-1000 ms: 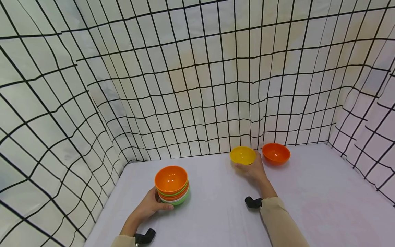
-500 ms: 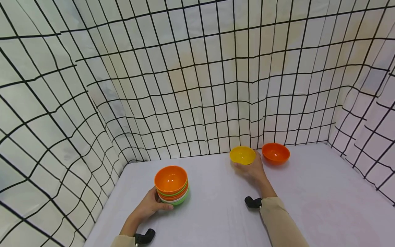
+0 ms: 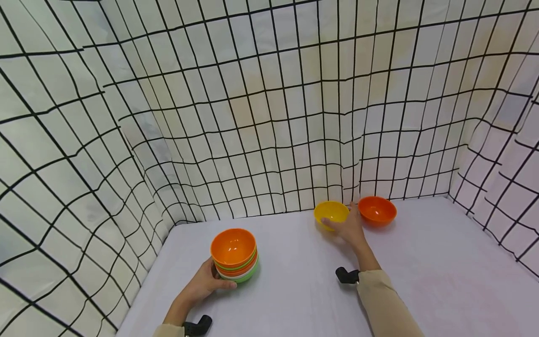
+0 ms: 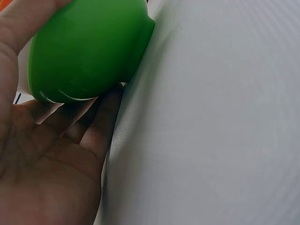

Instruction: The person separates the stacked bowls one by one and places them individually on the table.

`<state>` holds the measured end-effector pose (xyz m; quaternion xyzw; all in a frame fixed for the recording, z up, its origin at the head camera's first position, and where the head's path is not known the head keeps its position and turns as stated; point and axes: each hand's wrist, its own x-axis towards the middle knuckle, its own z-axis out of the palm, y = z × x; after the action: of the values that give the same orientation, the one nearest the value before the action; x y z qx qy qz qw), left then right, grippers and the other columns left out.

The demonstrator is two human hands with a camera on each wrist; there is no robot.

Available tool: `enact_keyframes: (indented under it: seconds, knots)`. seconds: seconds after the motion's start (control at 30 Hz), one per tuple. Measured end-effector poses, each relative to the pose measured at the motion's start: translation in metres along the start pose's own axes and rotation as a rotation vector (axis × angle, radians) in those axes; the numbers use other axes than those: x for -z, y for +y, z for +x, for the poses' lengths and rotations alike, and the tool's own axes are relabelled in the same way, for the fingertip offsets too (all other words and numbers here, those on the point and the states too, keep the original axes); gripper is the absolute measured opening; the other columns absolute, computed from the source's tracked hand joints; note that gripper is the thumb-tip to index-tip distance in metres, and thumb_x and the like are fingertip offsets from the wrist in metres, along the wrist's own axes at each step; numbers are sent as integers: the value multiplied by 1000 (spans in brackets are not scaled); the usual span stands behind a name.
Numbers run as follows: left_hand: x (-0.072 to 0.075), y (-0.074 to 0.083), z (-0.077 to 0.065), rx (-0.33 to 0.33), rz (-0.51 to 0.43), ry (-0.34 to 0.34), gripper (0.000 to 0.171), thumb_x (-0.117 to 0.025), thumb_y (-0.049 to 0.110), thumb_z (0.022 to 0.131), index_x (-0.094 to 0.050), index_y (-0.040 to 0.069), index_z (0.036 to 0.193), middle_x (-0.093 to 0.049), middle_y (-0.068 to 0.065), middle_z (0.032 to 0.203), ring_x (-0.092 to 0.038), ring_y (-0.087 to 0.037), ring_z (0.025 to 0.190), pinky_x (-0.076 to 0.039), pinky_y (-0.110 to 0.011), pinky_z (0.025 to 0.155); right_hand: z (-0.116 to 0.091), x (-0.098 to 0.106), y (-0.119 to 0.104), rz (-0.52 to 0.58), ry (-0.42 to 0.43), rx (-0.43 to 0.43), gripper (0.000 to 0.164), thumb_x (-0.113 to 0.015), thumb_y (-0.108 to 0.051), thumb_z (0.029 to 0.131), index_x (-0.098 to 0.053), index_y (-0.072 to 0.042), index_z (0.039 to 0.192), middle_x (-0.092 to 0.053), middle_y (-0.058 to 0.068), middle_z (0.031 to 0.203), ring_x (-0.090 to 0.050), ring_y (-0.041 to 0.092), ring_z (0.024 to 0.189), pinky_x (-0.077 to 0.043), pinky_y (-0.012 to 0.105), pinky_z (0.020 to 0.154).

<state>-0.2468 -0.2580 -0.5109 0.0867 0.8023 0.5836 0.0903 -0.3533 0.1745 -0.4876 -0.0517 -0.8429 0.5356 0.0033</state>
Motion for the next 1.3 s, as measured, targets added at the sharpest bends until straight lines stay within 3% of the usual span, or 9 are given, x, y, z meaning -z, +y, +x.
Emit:
enact_keyframes:
  seconds: [0.2,0.43,0.8,1.3]
  knots:
    - [1,0,-1,-2,-2,2,94,-94,14,71,-44,20,149,-55,0,151,-40,-26,151,-19,-53,131,-6,3,-24,-129,74,85,123,-81,-50,83,0,-6,164,-8,27,170,-18,52,151,-24,73,121]
    - [2,0,-1,-11,-4,2,94,-95,14,70,-44,21,149,-55,1,151,-39,-25,152,-18,-53,131,-24,1,-58,-139,60,179,117,-82,-49,83,-9,-9,165,-16,23,169,-20,49,152,-25,74,120]
    - [2,-2,0,-13,-20,-2,94,-95,13,70,-44,22,149,-55,1,150,-41,-25,150,-18,-53,131,-51,-31,-87,-45,-102,374,106,-82,-42,85,-16,-10,162,-24,17,167,-31,41,151,-36,65,120]
    - [2,-1,-1,-39,-20,-14,93,-94,12,71,-45,24,149,-56,2,150,-42,-23,149,-20,-52,131,-85,-92,-94,-3,-389,485,96,-83,-39,84,-27,-20,159,-36,6,163,-39,31,146,-34,60,123]
